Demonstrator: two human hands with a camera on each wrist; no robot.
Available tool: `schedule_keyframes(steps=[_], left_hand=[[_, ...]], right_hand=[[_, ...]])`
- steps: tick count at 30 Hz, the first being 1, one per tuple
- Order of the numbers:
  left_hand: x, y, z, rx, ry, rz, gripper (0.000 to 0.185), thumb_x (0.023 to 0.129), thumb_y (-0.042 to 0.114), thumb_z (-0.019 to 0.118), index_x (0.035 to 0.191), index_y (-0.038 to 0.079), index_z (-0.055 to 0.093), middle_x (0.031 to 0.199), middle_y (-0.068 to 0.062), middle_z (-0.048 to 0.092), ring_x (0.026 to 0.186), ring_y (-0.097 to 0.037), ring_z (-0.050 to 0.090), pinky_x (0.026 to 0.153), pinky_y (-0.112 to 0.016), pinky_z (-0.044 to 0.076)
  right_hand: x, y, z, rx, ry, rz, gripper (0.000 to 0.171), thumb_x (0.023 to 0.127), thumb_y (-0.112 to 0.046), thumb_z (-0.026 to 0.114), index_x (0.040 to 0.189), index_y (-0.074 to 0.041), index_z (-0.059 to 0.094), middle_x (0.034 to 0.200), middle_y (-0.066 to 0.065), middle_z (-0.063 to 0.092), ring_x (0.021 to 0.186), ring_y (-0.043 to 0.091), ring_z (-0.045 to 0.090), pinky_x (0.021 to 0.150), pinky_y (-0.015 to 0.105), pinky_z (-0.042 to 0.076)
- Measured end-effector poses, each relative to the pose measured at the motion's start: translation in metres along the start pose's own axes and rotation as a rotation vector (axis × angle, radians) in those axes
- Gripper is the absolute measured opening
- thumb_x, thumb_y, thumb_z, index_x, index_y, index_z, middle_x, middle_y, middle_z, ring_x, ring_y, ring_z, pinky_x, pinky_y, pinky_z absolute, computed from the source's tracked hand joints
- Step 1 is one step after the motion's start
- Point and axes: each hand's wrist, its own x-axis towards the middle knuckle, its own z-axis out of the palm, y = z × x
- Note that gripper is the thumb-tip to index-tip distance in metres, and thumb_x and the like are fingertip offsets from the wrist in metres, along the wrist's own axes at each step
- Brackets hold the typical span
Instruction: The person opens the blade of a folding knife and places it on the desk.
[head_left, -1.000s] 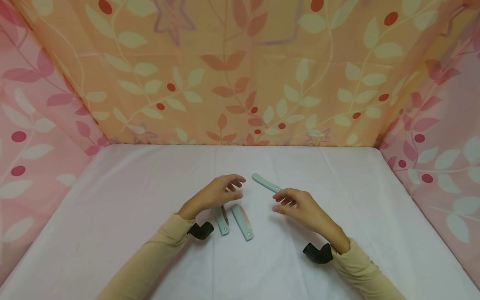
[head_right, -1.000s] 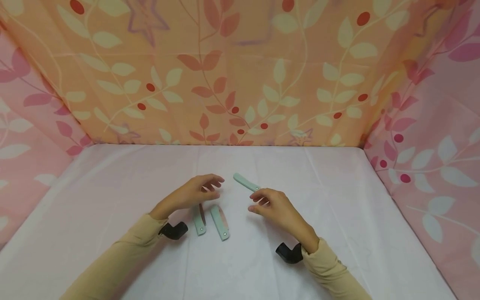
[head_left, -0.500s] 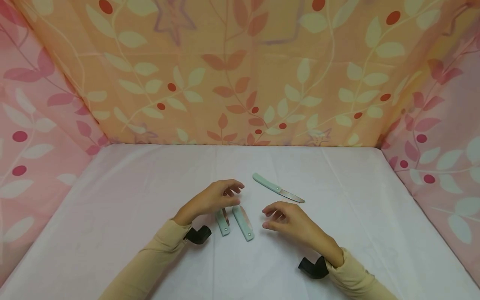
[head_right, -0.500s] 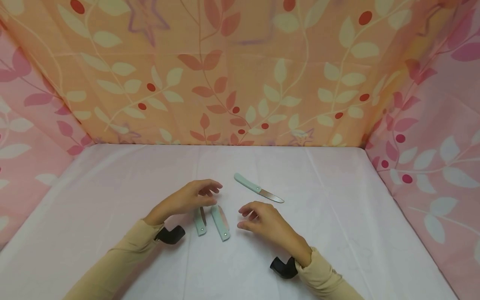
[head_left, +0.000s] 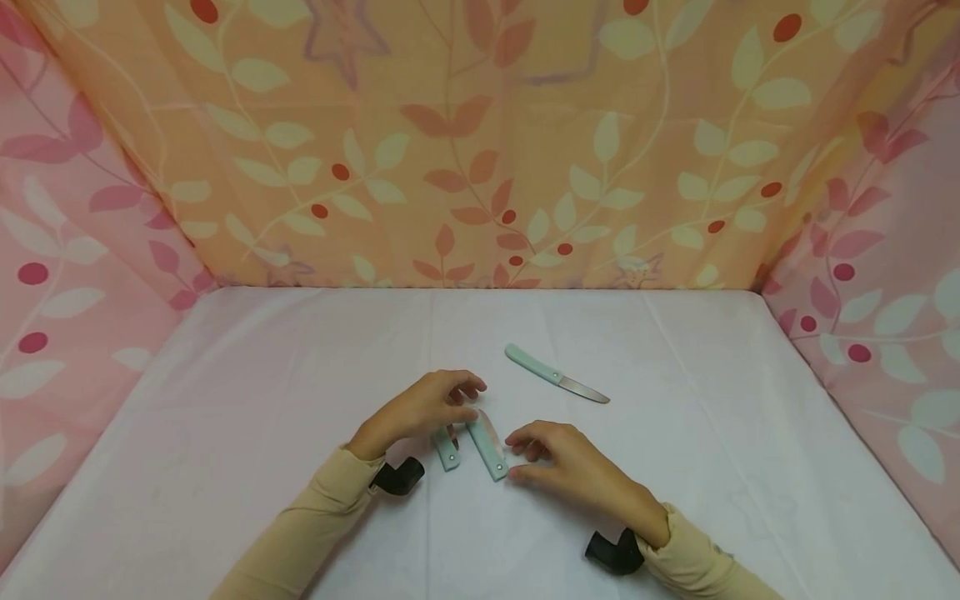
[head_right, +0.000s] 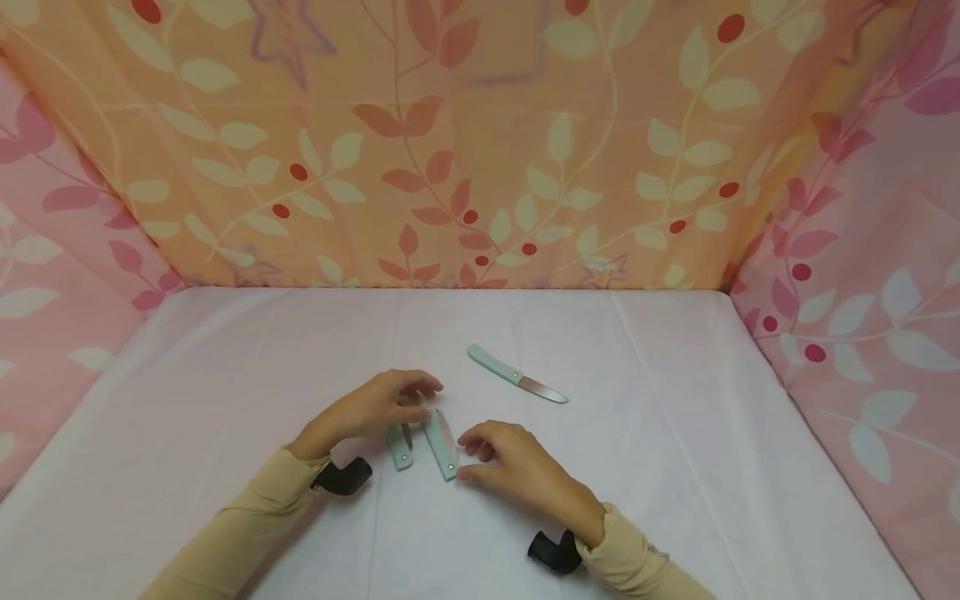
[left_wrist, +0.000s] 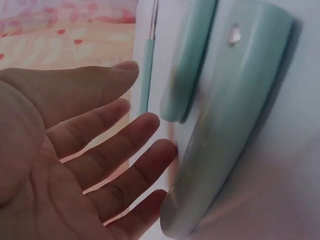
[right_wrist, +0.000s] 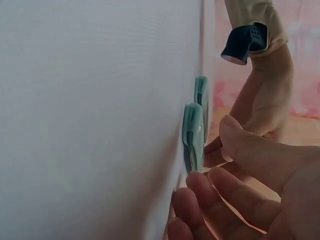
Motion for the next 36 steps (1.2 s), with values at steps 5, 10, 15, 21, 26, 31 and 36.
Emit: schedule_keyframes(steps=[5,10,15,21,26,31,36], left_hand=[[0.001,0.000,0.002,0.048,-0.013,-0.011,0.033,0.091,0.012,0.071,0.123,0.005,0.064,0.111,-0.006,0.068,0.104,-0.021,0.061,0.091,-0.035,0.049],[0.002,0.001,0.004,0.082,-0.011,-0.019,0.031,0.090,0.010,0.071,0.120,0.004,0.065,0.109,-0.007,0.068,0.102,-0.020,0.061,0.089,-0.034,0.050],[0.003,0.005,0.007,0.144,0.015,-0.071,0.024,0.088,0.009,0.073,0.112,0.005,0.070,0.105,-0.005,0.068,0.098,-0.018,0.062,0.089,-0.036,0.051],[0.003,0.006,0.012,0.238,0.061,-0.099,0.025,0.088,0.015,0.075,0.111,0.006,0.073,0.106,-0.004,0.070,0.100,-0.021,0.063,0.093,-0.043,0.048],[0.003,0.007,0.015,0.267,0.092,-0.090,0.024,0.087,0.016,0.076,0.109,0.007,0.074,0.105,-0.005,0.072,0.101,-0.023,0.063,0.097,-0.050,0.044],[0.002,0.009,0.015,0.181,0.126,-0.076,0.021,0.087,0.015,0.076,0.107,0.010,0.073,0.094,0.000,0.072,0.091,-0.017,0.062,0.091,-0.045,0.041],[0.002,0.007,0.013,0.049,0.107,-0.046,0.024,0.089,0.014,0.074,0.112,0.007,0.070,0.094,-0.003,0.069,0.083,-0.013,0.059,0.076,-0.028,0.049]], right_hand=[[0.000,-0.001,0.005,-0.014,-0.002,-0.005,0.036,0.083,-0.029,0.081,0.111,-0.010,0.070,0.104,-0.003,0.071,0.089,0.008,0.062,0.083,0.024,0.052],[0.000,-0.001,0.009,-0.035,0.014,-0.025,0.038,0.079,-0.029,0.084,0.109,-0.011,0.070,0.102,-0.004,0.070,0.086,0.007,0.059,0.078,0.022,0.050],[0.000,-0.003,0.014,-0.074,0.041,-0.013,0.035,0.077,-0.026,0.085,0.106,-0.013,0.071,0.093,-0.007,0.065,0.079,0.005,0.052,0.072,0.020,0.046],[0.000,-0.004,0.018,-0.095,0.071,0.014,0.030,0.080,-0.021,0.083,0.106,-0.011,0.071,0.087,-0.007,0.061,0.077,0.004,0.052,0.069,0.019,0.046],[0.000,-0.004,0.019,-0.113,0.096,0.046,0.029,0.080,-0.020,0.083,0.105,-0.010,0.072,0.084,-0.008,0.059,0.075,0.003,0.052,0.068,0.018,0.046],[0.002,-0.003,0.020,-0.081,0.104,0.073,0.031,0.078,-0.017,0.084,0.106,-0.009,0.071,0.086,-0.008,0.061,0.077,0.004,0.055,0.069,0.019,0.048],[0.003,-0.002,0.019,-0.049,0.110,0.092,0.035,0.076,-0.015,0.085,0.107,-0.008,0.070,0.084,-0.009,0.064,0.072,0.001,0.055,0.067,0.018,0.049]])
